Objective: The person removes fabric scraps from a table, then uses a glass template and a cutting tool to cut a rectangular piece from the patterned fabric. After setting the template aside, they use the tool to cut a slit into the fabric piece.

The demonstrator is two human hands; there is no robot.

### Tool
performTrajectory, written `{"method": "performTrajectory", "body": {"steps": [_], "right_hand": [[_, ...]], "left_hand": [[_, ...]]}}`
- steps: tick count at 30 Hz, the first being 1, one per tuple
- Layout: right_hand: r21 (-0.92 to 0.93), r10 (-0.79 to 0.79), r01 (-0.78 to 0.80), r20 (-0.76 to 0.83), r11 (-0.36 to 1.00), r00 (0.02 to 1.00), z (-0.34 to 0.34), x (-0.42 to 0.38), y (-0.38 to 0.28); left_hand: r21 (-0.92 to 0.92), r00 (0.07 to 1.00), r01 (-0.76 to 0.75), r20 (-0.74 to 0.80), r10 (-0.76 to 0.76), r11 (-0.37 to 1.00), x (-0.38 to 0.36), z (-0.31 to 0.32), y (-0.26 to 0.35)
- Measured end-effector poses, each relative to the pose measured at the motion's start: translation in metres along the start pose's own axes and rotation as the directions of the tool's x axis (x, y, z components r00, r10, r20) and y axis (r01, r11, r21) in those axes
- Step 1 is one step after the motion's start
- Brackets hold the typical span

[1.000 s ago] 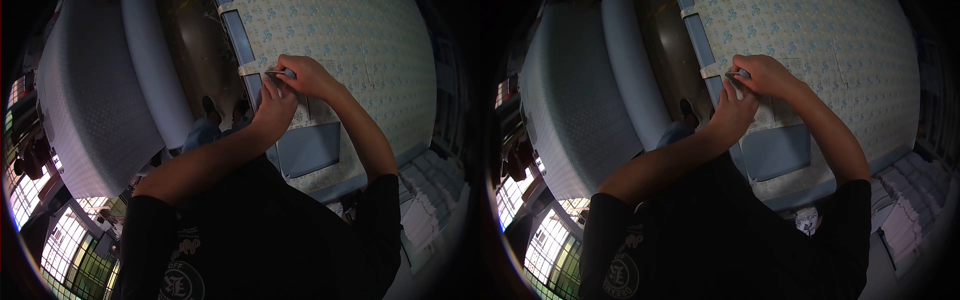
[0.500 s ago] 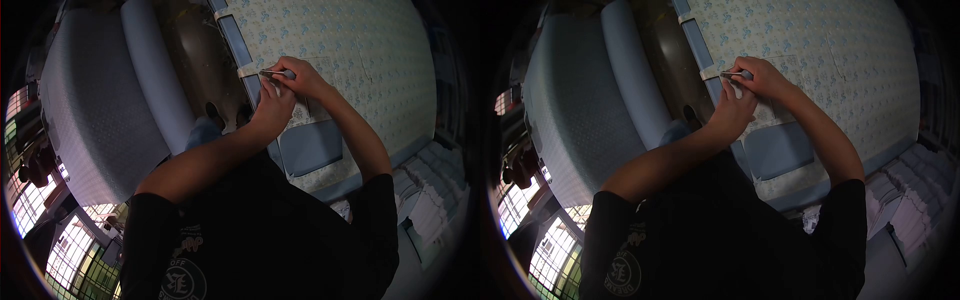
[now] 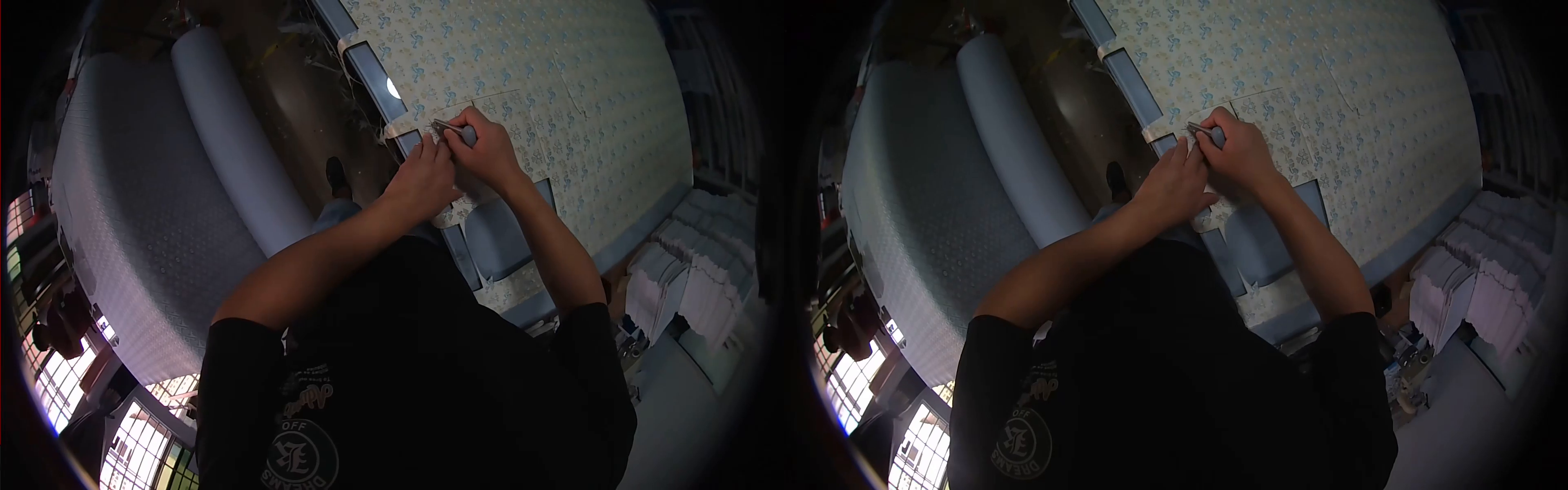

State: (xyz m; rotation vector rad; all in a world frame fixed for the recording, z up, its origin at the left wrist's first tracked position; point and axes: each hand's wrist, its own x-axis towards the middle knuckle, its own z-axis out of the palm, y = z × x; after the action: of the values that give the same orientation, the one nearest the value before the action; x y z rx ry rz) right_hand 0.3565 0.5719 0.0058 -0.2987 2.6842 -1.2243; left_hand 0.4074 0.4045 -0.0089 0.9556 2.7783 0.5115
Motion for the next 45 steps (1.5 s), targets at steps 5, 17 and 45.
{"method": "performTrajectory", "body": {"steps": [5,17,45], "right_hand": [[-0.078,0.003,-0.001,0.021,0.997,1.0,-0.001,0.003,-0.011],[-0.073,0.058,-0.062,-0.065,0.995,0.996,0.015,-0.003,-0.015],[0.223,0.119,-0.096,-0.093,0.97,0.989,-0.035,-0.066,0.008]], "left_hand": [[0.075,0.997,-0.077,0.01,0.076,0.994,-0.005,-0.004,-0.007],[0.121,0.988,-0.156,0.004,0.156,0.98,-0.008,-0.004,-0.014],[-0.002,0.985,-0.173,0.003,0.173,0.985,0.022,-0.018,-0.031]]}}
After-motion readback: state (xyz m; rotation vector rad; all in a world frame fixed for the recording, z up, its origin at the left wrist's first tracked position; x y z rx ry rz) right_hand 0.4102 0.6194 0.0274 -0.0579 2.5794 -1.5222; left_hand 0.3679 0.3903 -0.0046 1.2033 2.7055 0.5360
